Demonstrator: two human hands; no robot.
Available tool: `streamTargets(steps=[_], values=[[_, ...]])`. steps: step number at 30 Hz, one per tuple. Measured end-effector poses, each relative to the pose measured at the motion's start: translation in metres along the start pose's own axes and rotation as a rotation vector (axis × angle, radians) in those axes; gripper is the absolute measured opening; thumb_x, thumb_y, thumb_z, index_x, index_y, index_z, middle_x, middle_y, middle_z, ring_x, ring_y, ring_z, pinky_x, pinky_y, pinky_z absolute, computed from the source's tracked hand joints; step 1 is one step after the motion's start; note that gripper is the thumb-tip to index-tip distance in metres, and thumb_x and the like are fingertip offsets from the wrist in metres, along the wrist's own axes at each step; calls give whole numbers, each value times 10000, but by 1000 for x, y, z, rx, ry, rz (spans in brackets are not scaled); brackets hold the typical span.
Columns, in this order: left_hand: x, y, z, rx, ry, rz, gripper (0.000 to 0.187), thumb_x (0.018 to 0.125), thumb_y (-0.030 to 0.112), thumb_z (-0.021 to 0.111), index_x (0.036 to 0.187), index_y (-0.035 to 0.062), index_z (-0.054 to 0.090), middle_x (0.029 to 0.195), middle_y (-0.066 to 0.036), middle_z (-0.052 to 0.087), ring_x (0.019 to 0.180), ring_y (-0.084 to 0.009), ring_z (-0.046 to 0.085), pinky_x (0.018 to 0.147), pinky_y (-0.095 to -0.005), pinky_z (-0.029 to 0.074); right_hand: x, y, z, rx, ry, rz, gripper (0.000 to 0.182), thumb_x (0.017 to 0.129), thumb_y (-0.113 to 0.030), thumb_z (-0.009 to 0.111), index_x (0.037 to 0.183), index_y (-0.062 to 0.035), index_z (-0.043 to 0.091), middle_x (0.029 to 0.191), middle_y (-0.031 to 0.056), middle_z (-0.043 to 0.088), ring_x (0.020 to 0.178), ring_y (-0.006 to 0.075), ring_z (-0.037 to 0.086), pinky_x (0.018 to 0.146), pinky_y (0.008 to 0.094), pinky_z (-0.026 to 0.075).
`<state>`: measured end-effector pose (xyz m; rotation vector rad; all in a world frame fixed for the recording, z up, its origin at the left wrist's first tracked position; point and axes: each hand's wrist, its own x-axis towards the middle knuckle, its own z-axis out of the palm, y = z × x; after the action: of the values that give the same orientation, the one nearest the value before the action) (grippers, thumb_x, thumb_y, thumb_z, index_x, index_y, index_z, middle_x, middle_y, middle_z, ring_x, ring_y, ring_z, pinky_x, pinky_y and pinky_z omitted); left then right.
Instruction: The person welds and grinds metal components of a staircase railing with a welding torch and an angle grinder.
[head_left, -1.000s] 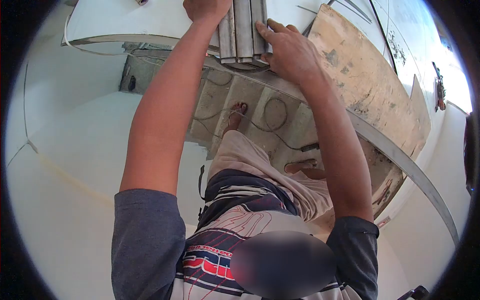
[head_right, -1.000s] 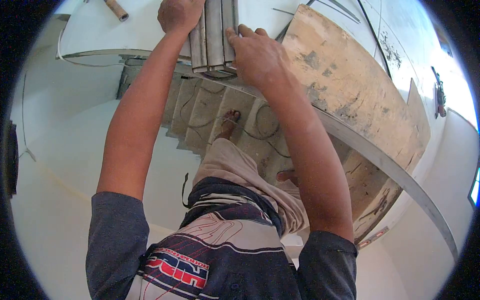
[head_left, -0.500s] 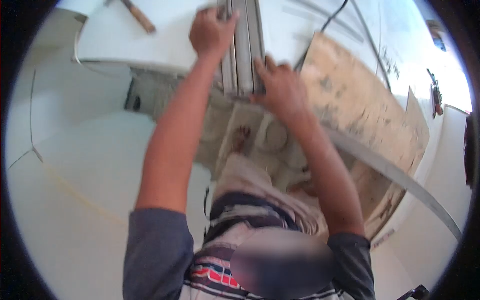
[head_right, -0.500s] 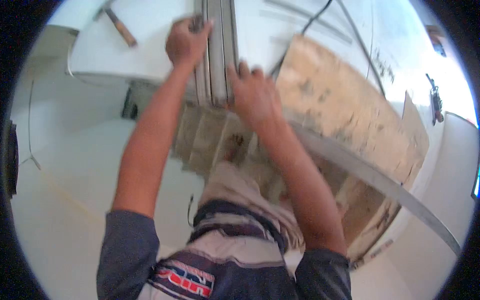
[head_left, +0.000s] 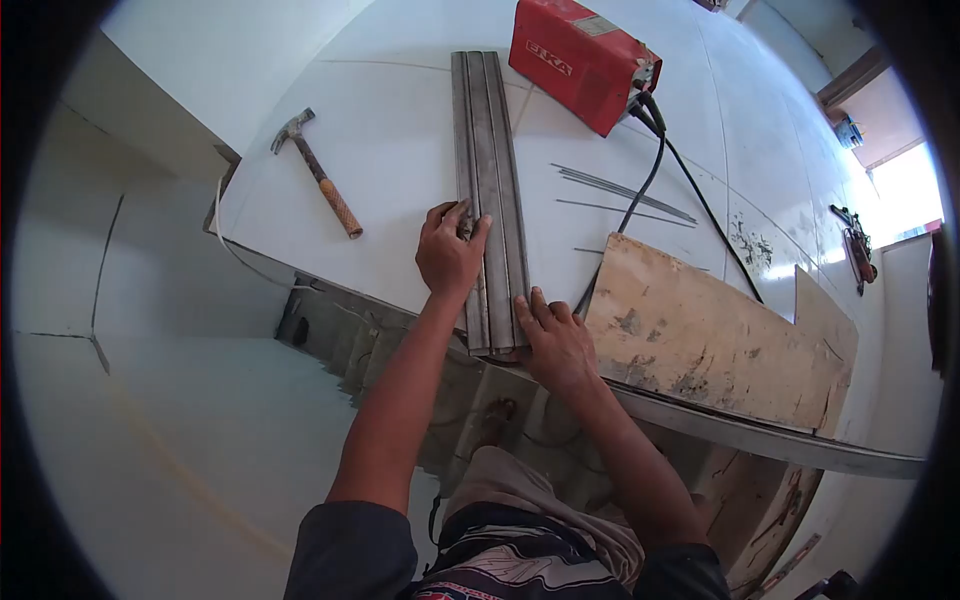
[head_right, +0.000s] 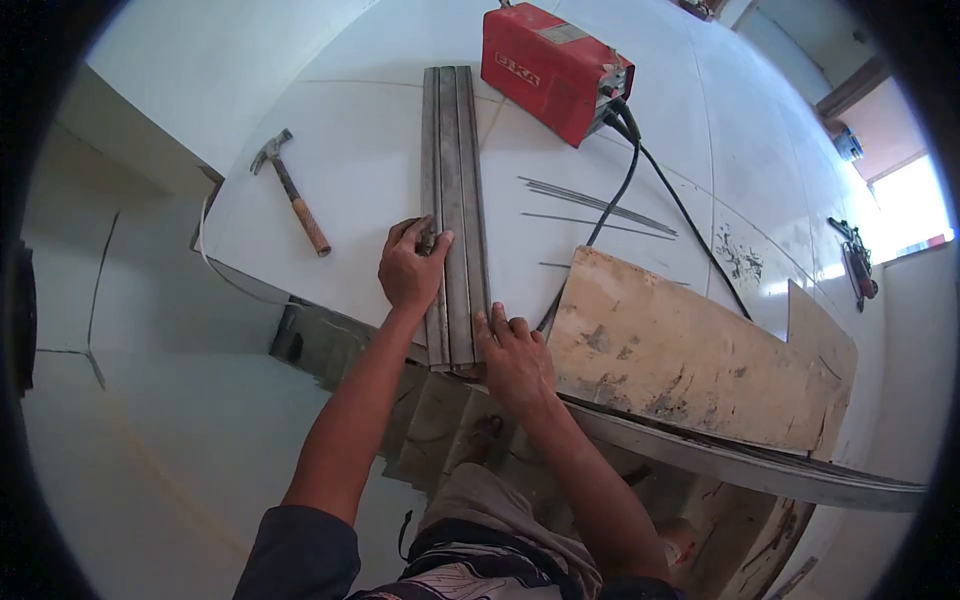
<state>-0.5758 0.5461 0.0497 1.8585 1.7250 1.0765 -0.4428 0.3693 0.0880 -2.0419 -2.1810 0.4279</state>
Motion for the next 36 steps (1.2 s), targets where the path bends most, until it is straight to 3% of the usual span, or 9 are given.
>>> streamTargets(steps=[27, 34, 36], values=[[0, -1, 1, 13, -2, 33, 417, 859, 411, 794, 1184, 150, 774, 1205, -24, 703, 1006, -239, 711, 866, -377, 570, 0, 2, -1, 46, 20, -17, 945, 713, -353, 874, 1528, -88, 478, 1546, 204, 489, 1270, 340, 543, 1057, 465, 475], [1, 2, -1, -21, -68, -57, 394, 864, 393, 796, 1182, 163, 768, 1200, -11, 697, 1054, -242, 692, 886, -387, 563, 1, 0, -3, 73, 4, 6, 934, 710, -329, 874, 1525, -99, 481, 1553, 202, 480, 1271, 344, 538, 1055, 464, 475], [1, 1, 1, 0, -21, 1, 403, 855, 405, 802, 1175, 162, 768, 1198, -20, 699, 1053, -252, 692, 893, -391, 563, 1, 1, 0, 40, 28, -11, 941, 700, -329, 876, 1522, -100, 480, 1538, 204, 496, 1242, 353, 562, 1028, 463, 503]])
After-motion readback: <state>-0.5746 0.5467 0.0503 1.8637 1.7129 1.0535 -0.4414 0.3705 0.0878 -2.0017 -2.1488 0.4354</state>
